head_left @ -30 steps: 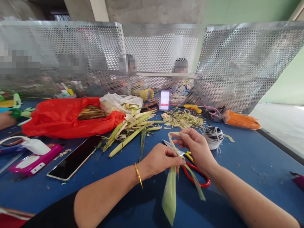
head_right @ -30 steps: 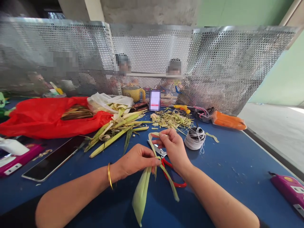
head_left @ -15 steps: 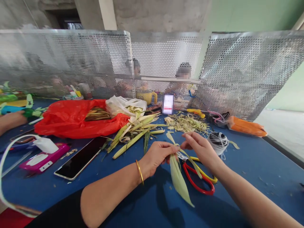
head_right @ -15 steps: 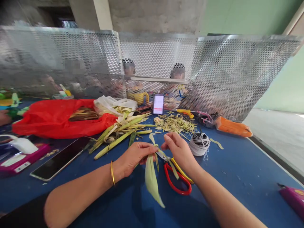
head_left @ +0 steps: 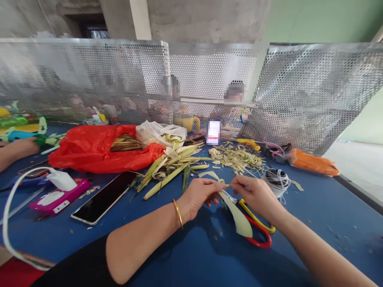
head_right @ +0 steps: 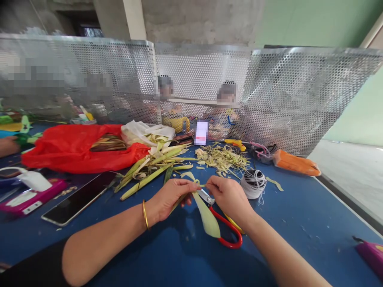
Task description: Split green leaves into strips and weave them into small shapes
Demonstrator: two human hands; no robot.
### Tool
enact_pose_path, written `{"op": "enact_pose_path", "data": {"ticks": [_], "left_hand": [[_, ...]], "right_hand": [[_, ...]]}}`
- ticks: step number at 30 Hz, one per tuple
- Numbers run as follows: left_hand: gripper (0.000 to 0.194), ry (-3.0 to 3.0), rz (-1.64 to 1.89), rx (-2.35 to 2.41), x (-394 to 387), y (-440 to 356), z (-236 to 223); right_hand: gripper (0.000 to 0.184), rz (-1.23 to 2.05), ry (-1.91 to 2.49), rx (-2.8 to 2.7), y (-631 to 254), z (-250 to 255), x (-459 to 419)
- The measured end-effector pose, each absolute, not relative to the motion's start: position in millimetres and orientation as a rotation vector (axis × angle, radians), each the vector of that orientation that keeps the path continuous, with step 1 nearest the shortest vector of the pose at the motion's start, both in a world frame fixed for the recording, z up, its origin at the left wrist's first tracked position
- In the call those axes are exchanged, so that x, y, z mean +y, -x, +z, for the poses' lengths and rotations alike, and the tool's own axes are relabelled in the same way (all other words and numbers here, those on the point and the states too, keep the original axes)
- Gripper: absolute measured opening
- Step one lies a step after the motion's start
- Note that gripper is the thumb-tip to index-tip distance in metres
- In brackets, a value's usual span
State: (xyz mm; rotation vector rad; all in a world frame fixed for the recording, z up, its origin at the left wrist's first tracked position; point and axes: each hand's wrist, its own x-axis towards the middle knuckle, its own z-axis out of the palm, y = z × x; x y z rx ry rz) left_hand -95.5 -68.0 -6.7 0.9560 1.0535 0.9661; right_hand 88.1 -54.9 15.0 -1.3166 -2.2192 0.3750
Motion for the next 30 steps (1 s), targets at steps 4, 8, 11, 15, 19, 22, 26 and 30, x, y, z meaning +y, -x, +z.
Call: {"op": "enact_pose_path", "data": {"ticks": [4, 8, 11, 15, 19, 22, 26, 30], "left_hand": [[0.025, -0.843, 0.912, 0.986, -66, 99, -4], [0.023, -0.754, 0.889, 0.842, -67, 101, -1], [0.025, -0.765, 0.891, 0.786, -68, 100, -2], [0.022, -0.779, 0.905, 0.794, -68, 97, -5], [0.019, -0.755, 0.954, 0.814, -69, 97, -6], [0.016, -0.745, 0.973, 0.817, -69, 97, -6], [0.014, -0.751, 0.998, 0.825, -70, 96, -5], [0.016, -0.746, 1.006, 0.843, -72, 95, -3]], "right_hand": [[0.02, -0.107, 1.018, -2.132, -84, 25, -67], [0.023, -0.391, 0.647, -2.47, -73, 26, -83], [0.022, -0.572, 0.602, -2.668, -64, 13, -86], [0.026, -0.679, 0.616, -2.693, -61, 1, -83], [0.029, -0.614, 0.593, -2.657, -63, 2, -82], [0.032, -0.553, 0.542, -2.634, -63, 2, -85], [0.032, -0.521, 0.444, -2.631, -62, 1, -88], [0.03, -0.453, 0.383, -2.636, -61, 3, -89]]}}
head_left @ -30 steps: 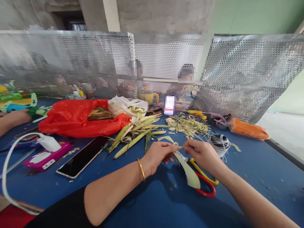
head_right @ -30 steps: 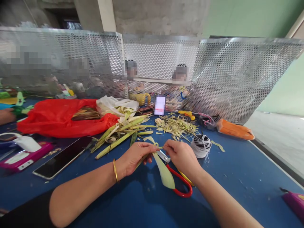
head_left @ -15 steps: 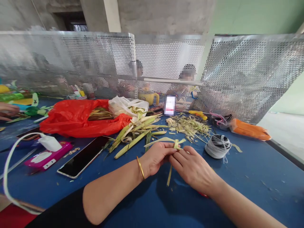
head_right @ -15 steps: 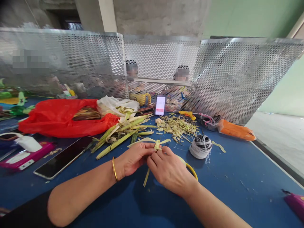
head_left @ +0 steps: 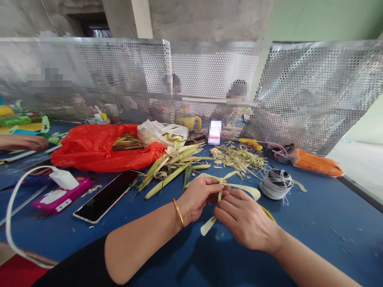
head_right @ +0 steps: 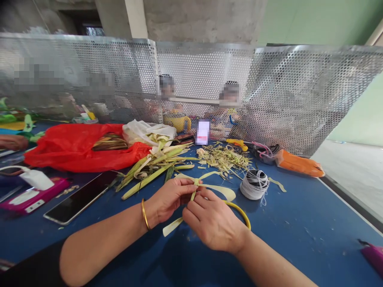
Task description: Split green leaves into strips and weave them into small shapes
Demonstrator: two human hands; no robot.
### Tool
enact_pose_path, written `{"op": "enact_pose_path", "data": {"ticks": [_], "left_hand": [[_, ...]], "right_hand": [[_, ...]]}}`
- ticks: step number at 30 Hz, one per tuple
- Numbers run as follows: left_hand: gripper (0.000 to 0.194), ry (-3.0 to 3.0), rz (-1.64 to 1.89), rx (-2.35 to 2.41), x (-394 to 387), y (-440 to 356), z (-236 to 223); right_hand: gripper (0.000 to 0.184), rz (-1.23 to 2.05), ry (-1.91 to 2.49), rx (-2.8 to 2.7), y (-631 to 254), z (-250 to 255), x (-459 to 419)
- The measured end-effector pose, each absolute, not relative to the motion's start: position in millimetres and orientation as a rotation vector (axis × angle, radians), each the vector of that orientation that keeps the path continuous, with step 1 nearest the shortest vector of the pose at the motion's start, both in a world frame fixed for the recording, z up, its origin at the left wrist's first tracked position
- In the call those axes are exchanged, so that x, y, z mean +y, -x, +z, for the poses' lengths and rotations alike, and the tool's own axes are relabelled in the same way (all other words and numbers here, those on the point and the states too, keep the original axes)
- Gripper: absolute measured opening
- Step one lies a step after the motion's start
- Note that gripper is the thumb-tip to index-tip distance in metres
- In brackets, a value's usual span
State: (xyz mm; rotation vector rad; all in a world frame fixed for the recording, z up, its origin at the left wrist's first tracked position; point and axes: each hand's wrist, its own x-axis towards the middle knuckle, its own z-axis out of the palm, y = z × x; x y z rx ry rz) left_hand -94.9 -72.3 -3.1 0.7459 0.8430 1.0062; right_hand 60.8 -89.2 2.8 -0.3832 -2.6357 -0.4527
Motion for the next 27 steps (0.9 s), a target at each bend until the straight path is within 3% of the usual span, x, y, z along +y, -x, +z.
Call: {"op": "enact_pose_path", "data": {"ticks": [9, 12, 17, 20, 23, 27], "left_hand": [[0.014, -0.747, 1.019, 0.871, -73, 94, -4], [0.011, -0.738, 1.047, 0.886, -70, 96, -4], [0.004, -0.705, 1.094, 0.916, -66, 100, 2], [0.008, -0.683, 1.069, 0.921, -67, 99, 6], [0.004, -0.717, 1.062, 0.929, -68, 98, 5], [0.019, -0.822, 1.088, 0.941, -67, 97, 0]], "right_hand": [[0.031, -0.354, 0.327, -2.679, -57, 5, -93], [0.022, -0.38, 0.336, -2.659, -61, 5, -91], [0.016, -0.534, 0.775, -2.289, -73, 10, -77], [0.023, -0.484, 1.044, -2.278, -75, 10, -70], [0.03, -0.416, 1.046, -2.369, -73, 8, -69], [0.033, -0.352, 1.018, -2.395, -73, 8, -71]]}}
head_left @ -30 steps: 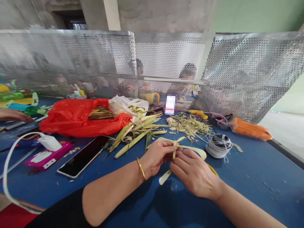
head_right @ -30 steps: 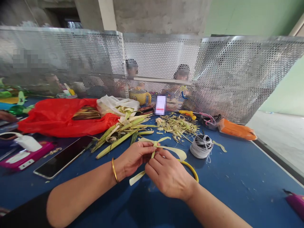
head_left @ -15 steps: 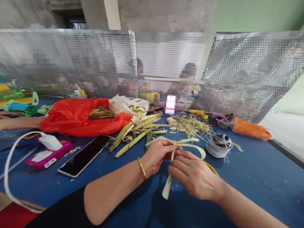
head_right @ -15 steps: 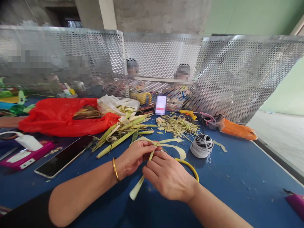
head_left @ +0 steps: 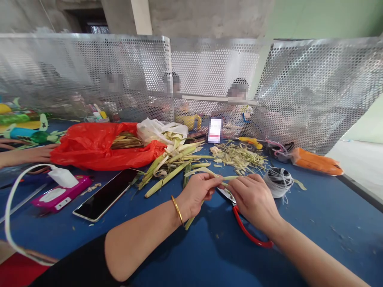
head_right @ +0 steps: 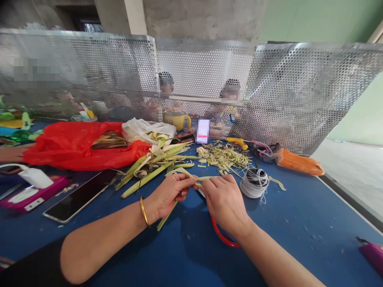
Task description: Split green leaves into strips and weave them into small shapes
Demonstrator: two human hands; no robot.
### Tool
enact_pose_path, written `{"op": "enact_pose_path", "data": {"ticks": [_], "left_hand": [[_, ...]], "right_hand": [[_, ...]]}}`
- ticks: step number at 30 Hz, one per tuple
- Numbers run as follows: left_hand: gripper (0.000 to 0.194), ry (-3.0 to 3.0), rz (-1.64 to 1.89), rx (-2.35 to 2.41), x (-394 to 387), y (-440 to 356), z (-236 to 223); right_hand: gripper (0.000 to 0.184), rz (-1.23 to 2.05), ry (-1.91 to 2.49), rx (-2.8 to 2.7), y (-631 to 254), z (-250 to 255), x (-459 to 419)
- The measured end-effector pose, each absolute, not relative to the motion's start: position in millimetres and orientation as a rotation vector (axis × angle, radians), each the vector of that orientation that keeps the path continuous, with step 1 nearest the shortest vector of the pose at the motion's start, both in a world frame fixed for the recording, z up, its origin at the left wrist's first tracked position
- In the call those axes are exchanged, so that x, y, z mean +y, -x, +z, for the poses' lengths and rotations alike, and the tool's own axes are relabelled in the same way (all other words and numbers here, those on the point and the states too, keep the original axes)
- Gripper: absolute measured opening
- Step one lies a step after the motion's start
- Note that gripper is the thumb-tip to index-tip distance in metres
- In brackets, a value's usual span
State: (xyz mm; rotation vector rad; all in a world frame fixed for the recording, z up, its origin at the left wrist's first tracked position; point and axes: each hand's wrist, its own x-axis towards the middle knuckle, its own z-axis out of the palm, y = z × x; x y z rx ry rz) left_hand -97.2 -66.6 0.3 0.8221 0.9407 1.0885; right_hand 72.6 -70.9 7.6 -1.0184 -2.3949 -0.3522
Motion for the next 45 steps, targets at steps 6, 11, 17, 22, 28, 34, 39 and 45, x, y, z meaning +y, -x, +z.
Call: {"op": "enact_pose_path", "data": {"ticks": [6, 11, 17, 22, 28, 34, 39, 45], "left_hand": [[0.022, -0.833, 1.123, 0.973, -65, 100, 0], [0.02, -0.797, 1.127, 0.998, -63, 102, 4], [0.02, -0.884, 1.062, 0.959, -65, 102, 5], [0.023, -0.962, 1.009, 0.945, -70, 101, 6], [0.024, -0.983, 0.975, 0.974, -71, 101, 7], [0.02, -0.939, 1.024, 0.978, -70, 102, 10], [0.029, -0.957, 0.964, 0.974, -70, 102, 10], [0.024, -1.021, 0.913, 1.002, -71, 102, 9]], "right_hand": [[0.029, -0.279, 1.057, -2.34, -77, 13, -72], [0.032, -0.078, 1.053, -2.414, -77, 17, -71], [0.021, 0.292, 1.182, -2.061, -79, 22, -68], [0.019, 0.618, 1.204, -2.074, -76, 18, -68], [0.021, 0.384, 1.191, -2.086, -75, 21, -70], [0.022, 0.3, 1.177, -2.1, -78, 24, -70], [0.021, 0.271, 1.192, -2.111, -80, 22, -67], [0.02, 0.228, 1.155, -2.129, -81, 25, -68]]}}
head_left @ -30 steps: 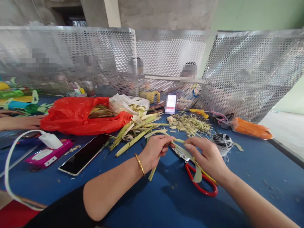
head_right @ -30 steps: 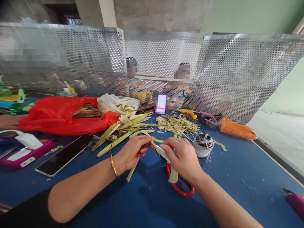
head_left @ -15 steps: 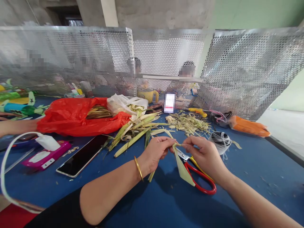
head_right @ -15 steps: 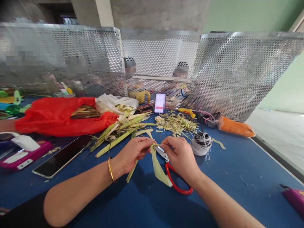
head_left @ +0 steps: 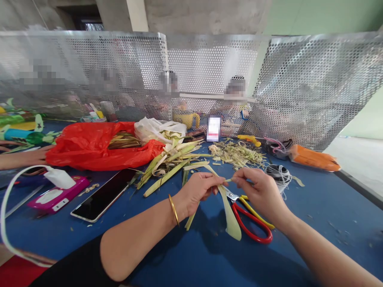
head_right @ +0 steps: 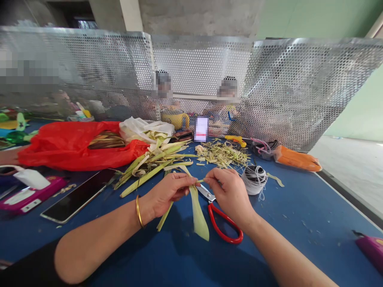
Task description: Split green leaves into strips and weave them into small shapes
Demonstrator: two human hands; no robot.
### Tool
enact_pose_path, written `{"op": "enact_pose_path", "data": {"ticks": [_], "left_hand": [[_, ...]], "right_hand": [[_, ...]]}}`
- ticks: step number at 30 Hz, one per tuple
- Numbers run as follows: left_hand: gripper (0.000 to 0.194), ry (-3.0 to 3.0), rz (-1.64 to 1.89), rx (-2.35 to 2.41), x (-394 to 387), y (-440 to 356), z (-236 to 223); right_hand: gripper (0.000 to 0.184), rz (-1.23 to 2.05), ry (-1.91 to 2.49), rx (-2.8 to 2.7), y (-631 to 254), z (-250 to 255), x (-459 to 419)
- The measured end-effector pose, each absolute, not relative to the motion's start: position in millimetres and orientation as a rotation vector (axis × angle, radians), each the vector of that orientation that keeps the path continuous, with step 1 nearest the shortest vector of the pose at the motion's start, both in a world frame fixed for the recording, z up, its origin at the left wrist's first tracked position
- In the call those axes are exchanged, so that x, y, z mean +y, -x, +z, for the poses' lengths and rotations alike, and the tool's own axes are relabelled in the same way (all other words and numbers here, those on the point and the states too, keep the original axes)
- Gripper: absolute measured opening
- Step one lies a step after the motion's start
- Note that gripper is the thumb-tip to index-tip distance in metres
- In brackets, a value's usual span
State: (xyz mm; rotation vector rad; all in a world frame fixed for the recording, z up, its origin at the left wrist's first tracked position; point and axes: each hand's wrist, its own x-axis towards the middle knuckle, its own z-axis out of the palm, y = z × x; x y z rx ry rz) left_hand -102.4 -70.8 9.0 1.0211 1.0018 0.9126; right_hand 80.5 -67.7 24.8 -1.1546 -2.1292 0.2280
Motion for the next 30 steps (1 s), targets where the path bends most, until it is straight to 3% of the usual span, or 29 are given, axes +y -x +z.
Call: {"op": "enact_pose_path", "data": {"ticks": [17, 22, 27, 30], "left_hand": [[0.021, -1.066, 0.927, 1.006, -72, 103, 11], [0.035, -1.071, 0.878, 0.932, -70, 106, 12], [0.026, -1.137, 0.881, 0.987, -74, 102, 13], [0.022, -1.221, 0.895, 1.02, -79, 98, 12]], "right_hand": [[0.019, 0.06, 1.214, -2.074, -87, 25, -61], [0.021, 0.167, 1.214, -2.1, -92, 24, -54], [0.019, 0.305, 1.195, -2.083, -92, 24, -53], [0.021, 0.546, 1.135, -2.026, -84, 25, -59]]}}
